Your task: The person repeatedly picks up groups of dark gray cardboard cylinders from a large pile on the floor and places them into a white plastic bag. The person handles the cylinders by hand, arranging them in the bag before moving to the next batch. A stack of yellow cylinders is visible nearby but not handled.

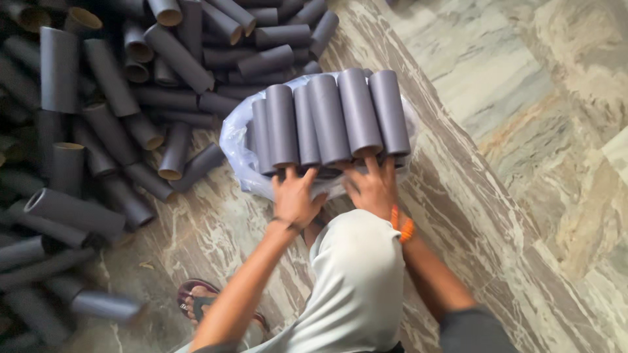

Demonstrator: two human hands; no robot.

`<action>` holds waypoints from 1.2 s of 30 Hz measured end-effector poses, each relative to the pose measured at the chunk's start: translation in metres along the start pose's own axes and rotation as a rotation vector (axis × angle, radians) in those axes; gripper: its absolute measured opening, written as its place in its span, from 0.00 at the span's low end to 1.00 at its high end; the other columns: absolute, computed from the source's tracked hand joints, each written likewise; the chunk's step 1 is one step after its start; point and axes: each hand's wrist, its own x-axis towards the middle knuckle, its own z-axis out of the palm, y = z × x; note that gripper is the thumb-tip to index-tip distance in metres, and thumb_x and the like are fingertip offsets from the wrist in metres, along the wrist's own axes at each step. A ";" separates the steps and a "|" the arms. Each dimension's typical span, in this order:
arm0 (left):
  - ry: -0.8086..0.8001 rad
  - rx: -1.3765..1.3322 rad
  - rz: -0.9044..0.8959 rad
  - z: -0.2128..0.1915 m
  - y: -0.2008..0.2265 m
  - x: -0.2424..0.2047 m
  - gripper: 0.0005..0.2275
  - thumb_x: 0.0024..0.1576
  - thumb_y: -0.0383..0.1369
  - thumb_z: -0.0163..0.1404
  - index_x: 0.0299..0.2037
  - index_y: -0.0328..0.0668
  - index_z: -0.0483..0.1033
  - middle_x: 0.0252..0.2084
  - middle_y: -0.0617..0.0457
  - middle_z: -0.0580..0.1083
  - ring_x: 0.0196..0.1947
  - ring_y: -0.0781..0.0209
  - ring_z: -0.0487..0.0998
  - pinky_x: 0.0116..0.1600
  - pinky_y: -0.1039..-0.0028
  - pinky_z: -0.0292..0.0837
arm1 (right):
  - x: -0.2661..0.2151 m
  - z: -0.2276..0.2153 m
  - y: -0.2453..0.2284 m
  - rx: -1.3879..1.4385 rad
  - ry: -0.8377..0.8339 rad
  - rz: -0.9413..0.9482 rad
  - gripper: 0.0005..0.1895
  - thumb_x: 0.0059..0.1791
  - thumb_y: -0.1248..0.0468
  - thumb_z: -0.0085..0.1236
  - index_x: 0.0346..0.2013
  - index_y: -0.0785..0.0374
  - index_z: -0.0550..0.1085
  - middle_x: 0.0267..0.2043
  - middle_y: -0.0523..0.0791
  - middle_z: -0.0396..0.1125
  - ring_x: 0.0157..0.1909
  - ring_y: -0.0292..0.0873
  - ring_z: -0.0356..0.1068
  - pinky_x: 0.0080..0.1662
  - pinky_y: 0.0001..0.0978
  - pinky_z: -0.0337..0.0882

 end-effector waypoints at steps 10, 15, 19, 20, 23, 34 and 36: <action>-0.130 0.176 -0.443 -0.062 -0.195 0.140 0.27 0.57 0.57 0.56 0.51 0.38 0.81 0.49 0.35 0.78 0.50 0.37 0.78 0.51 0.54 0.73 | 0.097 0.000 0.224 -0.070 0.282 -0.143 0.17 0.55 0.60 0.61 0.53 0.70 0.75 0.52 0.55 0.72 0.54 0.55 0.70 0.55 0.44 0.70; -0.318 0.170 -0.594 -0.038 -0.218 0.178 0.22 0.51 0.50 0.60 0.47 0.45 0.82 0.51 0.38 0.77 0.53 0.41 0.77 0.57 0.58 0.72 | 0.132 0.073 0.298 0.464 -0.556 0.644 0.14 0.52 0.56 0.62 0.42 0.64 0.80 0.40 0.57 0.72 0.37 0.67 0.68 0.38 0.57 0.68; 0.429 0.081 -0.342 -0.049 -0.147 0.170 0.10 0.53 0.36 0.60 0.42 0.42 0.78 0.42 0.43 0.76 0.44 0.41 0.78 0.48 0.55 0.72 | 0.123 0.050 0.252 -0.077 0.023 0.256 0.10 0.57 0.57 0.57 0.40 0.60 0.77 0.44 0.51 0.73 0.48 0.51 0.71 0.50 0.45 0.71; 0.553 0.006 -0.261 -0.056 -0.132 0.165 0.08 0.55 0.32 0.60 0.42 0.42 0.77 0.41 0.44 0.74 0.41 0.43 0.77 0.45 0.57 0.71 | 0.111 0.042 0.239 -0.134 0.222 0.237 0.08 0.59 0.59 0.56 0.41 0.60 0.76 0.46 0.50 0.72 0.50 0.51 0.70 0.52 0.45 0.71; 0.655 -0.155 -0.138 -0.075 -0.113 0.132 0.07 0.59 0.28 0.59 0.43 0.41 0.75 0.40 0.46 0.69 0.38 0.48 0.74 0.44 0.63 0.71 | 0.077 0.026 0.221 0.215 0.413 0.385 0.09 0.62 0.59 0.55 0.47 0.63 0.73 0.50 0.48 0.70 0.52 0.45 0.70 0.54 0.41 0.72; -0.407 -0.674 -0.684 -0.146 -0.086 0.075 0.19 0.55 0.33 0.57 0.55 0.38 0.72 0.43 0.47 0.78 0.37 0.56 0.80 0.40 0.60 0.78 | 0.010 -0.029 0.247 0.666 -0.239 0.439 0.27 0.48 0.66 0.63 0.59 0.69 0.67 0.49 0.50 0.68 0.46 0.40 0.65 0.44 0.32 0.66; -0.245 -0.598 -0.699 -0.192 -0.102 0.107 0.15 0.55 0.29 0.56 0.52 0.30 0.75 0.39 0.43 0.78 0.32 0.54 0.80 0.36 0.60 0.76 | 0.052 -0.075 0.277 0.688 -0.067 0.614 0.19 0.51 0.68 0.58 0.56 0.64 0.68 0.42 0.51 0.68 0.36 0.42 0.63 0.31 0.31 0.59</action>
